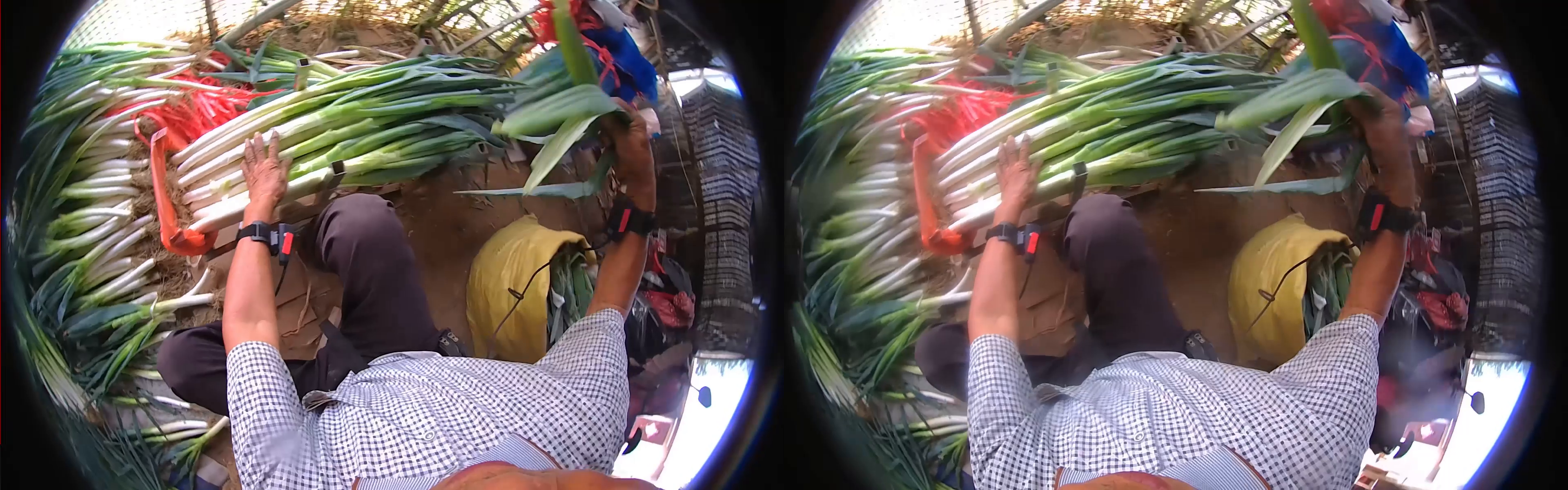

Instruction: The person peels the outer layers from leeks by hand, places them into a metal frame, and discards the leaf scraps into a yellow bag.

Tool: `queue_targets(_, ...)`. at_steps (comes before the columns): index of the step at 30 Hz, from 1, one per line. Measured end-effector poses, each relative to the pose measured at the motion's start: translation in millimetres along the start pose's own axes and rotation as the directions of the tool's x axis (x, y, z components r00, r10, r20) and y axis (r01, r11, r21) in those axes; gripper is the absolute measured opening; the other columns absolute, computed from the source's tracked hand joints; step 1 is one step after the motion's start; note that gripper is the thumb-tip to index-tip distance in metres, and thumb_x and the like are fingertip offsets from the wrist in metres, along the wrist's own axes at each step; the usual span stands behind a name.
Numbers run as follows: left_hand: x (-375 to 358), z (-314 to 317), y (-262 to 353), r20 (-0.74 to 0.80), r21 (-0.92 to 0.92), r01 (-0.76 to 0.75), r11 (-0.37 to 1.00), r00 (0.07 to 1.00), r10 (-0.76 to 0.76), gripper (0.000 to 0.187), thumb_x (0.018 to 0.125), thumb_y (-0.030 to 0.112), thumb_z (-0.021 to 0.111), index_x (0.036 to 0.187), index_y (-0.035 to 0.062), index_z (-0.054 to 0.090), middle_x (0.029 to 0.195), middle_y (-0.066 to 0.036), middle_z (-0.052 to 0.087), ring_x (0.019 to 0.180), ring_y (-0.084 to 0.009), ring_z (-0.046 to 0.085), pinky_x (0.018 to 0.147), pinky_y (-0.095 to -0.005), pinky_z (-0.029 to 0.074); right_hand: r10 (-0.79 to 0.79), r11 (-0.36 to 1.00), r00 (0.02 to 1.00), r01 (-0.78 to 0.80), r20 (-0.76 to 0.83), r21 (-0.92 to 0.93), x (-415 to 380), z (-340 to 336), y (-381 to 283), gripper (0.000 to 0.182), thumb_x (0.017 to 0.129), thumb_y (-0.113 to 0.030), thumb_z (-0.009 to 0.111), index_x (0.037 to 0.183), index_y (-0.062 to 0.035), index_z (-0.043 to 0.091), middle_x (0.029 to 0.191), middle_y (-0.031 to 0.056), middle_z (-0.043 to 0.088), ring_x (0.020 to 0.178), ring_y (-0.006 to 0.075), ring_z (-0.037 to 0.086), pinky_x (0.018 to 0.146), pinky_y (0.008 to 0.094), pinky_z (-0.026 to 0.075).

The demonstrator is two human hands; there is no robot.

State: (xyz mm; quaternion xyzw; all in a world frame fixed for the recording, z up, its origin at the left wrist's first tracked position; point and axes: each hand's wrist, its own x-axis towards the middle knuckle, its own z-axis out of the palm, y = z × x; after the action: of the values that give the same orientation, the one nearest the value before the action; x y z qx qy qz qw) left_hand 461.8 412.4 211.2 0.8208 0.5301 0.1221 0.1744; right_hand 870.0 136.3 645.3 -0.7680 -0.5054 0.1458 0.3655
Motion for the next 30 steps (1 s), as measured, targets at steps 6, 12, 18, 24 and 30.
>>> queue_targets(6,30,46,-47,-0.127,0.240,-0.197,0.950,0.964,0.232,0.069,0.096,0.054,0.046,0.155,0.0253,0.023,0.156,-0.023,0.025,0.145,-0.0403,0.022,0.118,-0.0461,0.017,0.074,0.997,0.549,-0.071,-0.832,0.042,-162,-187,45,0.031,0.092,-0.037,0.066,0.103,-0.0082,0.070,0.078,-0.0038,0.059,0.068,0.0051,0.052,0.059,0.0243,0.041)
queue_targets(12,19,3,-25,-0.018,0.267,-0.141,0.953,0.988,0.151,0.069,0.095,0.047,0.053,0.153,0.0208,0.027,0.155,-0.023,0.025,0.143,-0.0412,0.025,0.113,-0.0515,0.026,0.424,0.466,0.416,-0.862,-0.804,-0.200,-368,-124,351,0.047,0.085,-0.044,0.067,0.098,0.0011,0.069,0.088,0.0132,0.071,0.083,0.0237,0.066,0.075,0.0382,0.050)
queue_targets(18,9,-30,-41,-0.092,0.381,-0.197,0.903,0.964,0.249,0.067,0.091,0.035,0.062,0.148,0.0113,0.037,0.153,-0.025,0.029,0.140,-0.0416,0.030,0.114,-0.0494,0.026,0.691,0.465,0.690,-0.194,0.217,-0.864,-393,37,318,0.022,0.078,-0.022,0.058,0.077,-0.0010,0.065,0.081,0.0223,0.066,0.076,0.0391,0.064,0.069,0.0508,0.048)
queue_targets(24,-10,-89,-20,0.009,0.265,-0.197,0.944,0.979,0.202,0.060,0.090,0.029,0.062,0.143,0.0068,0.043,0.151,-0.027,0.030,0.141,-0.0404,0.029,0.116,-0.0467,0.024,0.618,0.631,0.744,-0.276,0.254,-0.725,-335,33,328,0.027,0.085,-0.025,0.055,0.094,-0.0024,0.066,0.091,0.0207,0.064,0.079,0.0371,0.061,0.071,0.0459,0.048)
queue_targets(30,-97,-276,-98,-0.096,0.488,-0.008,0.873,0.993,0.063,0.054,0.088,0.038,0.062,0.130,0.0044,0.054,0.137,-0.022,0.051,0.120,-0.0370,0.053,0.102,-0.0444,0.042,0.269,0.623,0.915,0.073,0.301,-0.779,-305,103,457,0.061,0.086,-0.051,0.058,0.130,-0.0081,0.057,0.125,0.0174,0.063,0.113,0.0367,0.059,0.091,0.0462,0.047)
